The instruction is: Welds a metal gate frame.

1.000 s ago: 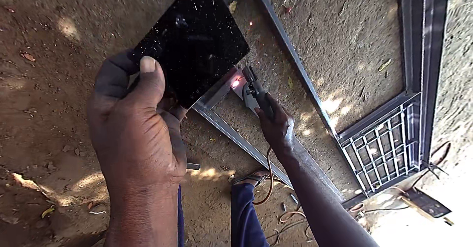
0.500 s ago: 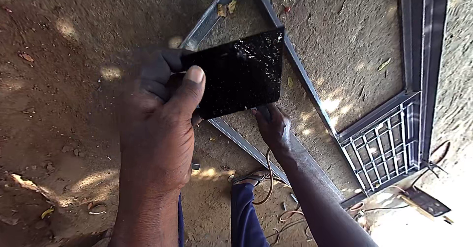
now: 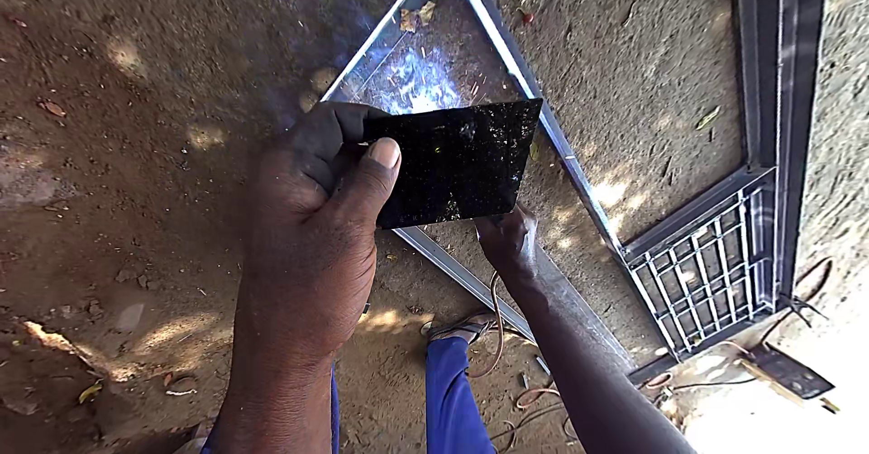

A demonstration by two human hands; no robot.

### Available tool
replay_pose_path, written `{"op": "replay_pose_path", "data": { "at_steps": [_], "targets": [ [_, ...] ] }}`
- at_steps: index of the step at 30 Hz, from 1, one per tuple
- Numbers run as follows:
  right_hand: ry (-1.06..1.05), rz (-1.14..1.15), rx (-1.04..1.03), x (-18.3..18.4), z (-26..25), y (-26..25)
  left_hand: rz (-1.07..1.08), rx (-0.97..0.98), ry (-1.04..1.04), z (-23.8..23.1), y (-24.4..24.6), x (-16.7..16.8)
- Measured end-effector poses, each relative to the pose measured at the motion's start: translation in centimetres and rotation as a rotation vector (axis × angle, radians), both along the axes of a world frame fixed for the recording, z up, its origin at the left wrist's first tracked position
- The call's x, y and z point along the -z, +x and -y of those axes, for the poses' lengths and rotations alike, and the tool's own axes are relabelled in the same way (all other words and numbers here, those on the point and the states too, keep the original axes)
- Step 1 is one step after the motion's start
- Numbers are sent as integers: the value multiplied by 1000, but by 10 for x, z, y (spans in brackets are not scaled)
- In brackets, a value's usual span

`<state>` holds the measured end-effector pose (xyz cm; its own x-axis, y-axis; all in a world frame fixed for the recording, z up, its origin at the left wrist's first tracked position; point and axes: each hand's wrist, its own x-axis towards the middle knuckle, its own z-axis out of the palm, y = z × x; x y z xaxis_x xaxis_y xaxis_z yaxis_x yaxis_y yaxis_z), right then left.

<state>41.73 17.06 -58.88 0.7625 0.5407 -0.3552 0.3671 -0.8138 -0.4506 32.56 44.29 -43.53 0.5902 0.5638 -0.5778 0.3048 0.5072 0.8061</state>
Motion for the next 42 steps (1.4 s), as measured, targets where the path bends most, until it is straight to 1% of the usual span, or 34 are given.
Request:
{"op": "replay_pose_path", "data": {
  "at_steps": [5,18,24,36,39,42],
  "targets": [
    [-31,34,-3,9,-2,2,-7,21,18,-1,-1,1],
    [-14,50,-6,10,-2,4,-7,29,31,-1,-2,2],
    [-39,39,11,11,-3,5,-16,27,28,-1,-3,1],
    [-42,43,-18,13,-2,6,-9,33,30,0,-2,0],
    [-15,52,21,10,-4,3,-27,-40,25,2,-1,0],
    [4,66,72,6,-3,1,-120,-253,-41,0,0,0]
  ]
}}
